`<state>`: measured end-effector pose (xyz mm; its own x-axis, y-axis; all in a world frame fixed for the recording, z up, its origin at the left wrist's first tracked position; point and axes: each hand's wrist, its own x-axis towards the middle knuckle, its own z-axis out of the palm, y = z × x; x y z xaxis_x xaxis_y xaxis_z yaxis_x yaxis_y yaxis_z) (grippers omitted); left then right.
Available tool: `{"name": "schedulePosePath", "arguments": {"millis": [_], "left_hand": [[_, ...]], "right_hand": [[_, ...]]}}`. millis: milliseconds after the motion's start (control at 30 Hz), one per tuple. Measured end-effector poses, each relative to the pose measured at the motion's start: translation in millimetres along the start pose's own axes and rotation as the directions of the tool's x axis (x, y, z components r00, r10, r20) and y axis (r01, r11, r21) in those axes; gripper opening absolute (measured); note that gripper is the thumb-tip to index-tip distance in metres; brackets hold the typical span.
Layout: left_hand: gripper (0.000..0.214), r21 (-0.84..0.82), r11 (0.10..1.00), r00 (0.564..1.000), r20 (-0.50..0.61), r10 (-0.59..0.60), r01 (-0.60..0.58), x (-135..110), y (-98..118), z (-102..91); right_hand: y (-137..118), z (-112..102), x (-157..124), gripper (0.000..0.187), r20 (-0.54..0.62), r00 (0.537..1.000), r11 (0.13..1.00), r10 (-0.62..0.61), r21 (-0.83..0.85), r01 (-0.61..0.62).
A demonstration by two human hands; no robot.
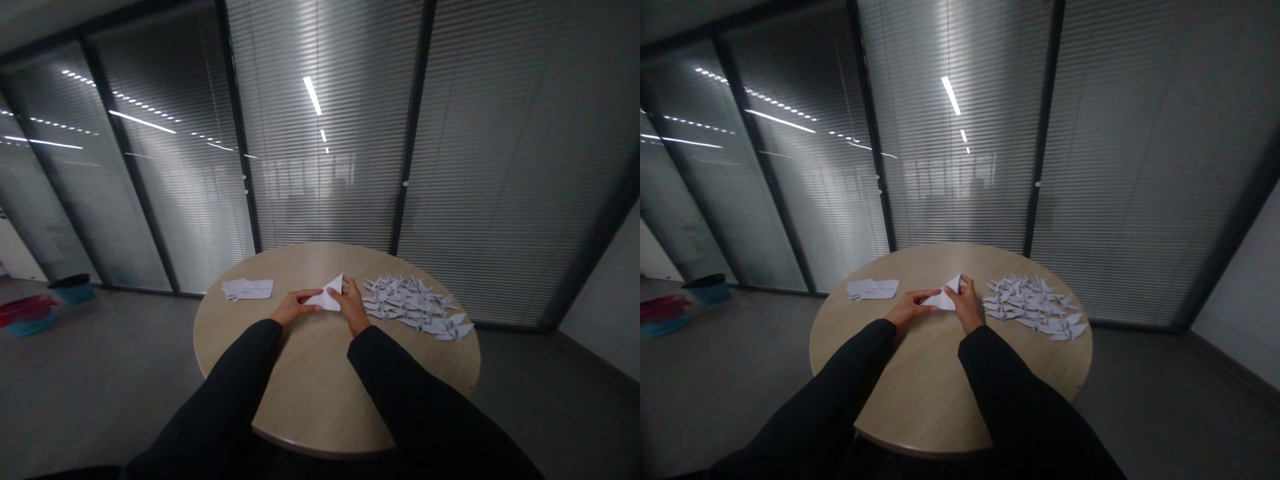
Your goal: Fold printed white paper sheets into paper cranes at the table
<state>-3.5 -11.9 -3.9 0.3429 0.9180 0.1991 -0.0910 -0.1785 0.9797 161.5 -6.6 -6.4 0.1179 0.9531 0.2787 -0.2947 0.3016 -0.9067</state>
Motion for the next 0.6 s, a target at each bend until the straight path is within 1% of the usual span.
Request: {"name": "schedulePosePath", "arguments": {"millis": [67, 167, 267, 400, 533, 600], "left_hand": [[0.054, -0.012, 1.000, 1.000, -0.013, 0.023, -0.024, -0.1, 1.1, 0.5], [0.050, -0.030, 0.997, 0.994, -0.087, 0.067, -0.070, 0.5, 1.4, 1.3], [0.047, 0.022, 0.997, 0.989, -0.130, 0.073, -0.071, 3.5, -2.5, 0.2], [0.045, 0.170, 0.984, 0.987, -0.134, 0.083, -0.059, 7.2, -9.5, -3.2], [0.045, 0.242, 0.966, 0.989, -0.096, 0.112, -0.086, 5.1, -9.0, -2.5], [0.045, 0.270, 0.958, 0.990, -0.080, 0.119, -0.094, 3.2, -6.8, -0.7]], "right_hand": [[0.9, -0.5, -0.6, 0.061, 0.020, 1.000, 1.000, -0.005, -0.002, 0.005], [0.8, -1.3, -1.7, 0.052, 0.080, 0.997, 1.000, -0.002, -0.012, 0.003], [0.5, -0.5, -2.8, 0.054, 0.139, 0.990, 1.000, 0.011, -0.028, -0.007], [0.7, 1.5, -3.8, 0.057, 0.137, 0.990, 0.999, 0.023, -0.048, -0.016], [-0.1, 3.9, -6.6, 0.062, 0.172, 0.984, 0.997, 0.048, -0.060, -0.039], [-1.3, 5.0, -8.4, 0.059, 0.177, 0.983, 0.996, 0.055, -0.084, -0.041]]}}
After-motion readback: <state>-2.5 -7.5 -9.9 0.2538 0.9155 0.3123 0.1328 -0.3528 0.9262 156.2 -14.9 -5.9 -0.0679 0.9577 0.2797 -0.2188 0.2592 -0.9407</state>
